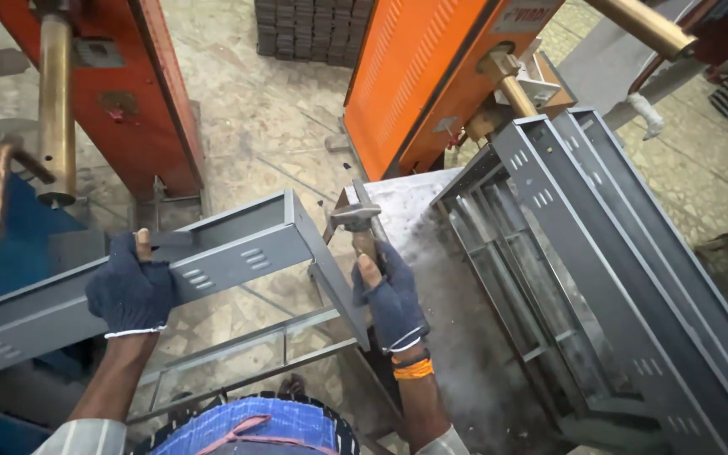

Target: Assembling and spot-welding sheet metal components to create an enclosure or housing.

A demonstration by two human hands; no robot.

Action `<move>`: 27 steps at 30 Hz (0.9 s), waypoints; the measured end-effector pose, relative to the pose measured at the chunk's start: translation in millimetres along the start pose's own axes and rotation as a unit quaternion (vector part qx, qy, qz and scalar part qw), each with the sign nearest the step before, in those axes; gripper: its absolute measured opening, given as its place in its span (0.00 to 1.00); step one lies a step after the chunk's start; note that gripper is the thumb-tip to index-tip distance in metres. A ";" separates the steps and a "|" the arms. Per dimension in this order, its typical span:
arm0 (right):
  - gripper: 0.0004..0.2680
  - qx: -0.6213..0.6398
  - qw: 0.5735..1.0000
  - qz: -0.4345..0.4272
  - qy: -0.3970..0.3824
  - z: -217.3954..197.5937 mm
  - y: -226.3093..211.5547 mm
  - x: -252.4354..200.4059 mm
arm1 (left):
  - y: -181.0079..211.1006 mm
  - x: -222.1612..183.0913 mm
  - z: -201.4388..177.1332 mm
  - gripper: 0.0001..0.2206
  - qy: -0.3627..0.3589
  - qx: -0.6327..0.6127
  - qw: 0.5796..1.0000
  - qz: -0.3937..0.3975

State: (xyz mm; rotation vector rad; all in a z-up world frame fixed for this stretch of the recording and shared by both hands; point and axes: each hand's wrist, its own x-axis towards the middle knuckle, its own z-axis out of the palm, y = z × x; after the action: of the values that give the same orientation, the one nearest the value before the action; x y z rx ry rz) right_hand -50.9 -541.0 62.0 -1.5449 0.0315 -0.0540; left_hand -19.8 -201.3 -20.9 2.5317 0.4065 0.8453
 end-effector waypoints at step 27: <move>0.16 -0.168 0.976 -0.119 0.074 65.8 -14.8 -22.8 | -22.9 13.0 -18.4 0.15 -0.018 -0.072 0.997 0.007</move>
State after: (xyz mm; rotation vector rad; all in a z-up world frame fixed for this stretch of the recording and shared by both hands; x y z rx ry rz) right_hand -70.3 -474.4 78.2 -1.8734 -0.0293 -0.3704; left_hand -24.3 -170.7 -12.5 2.4155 0.3052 0.8026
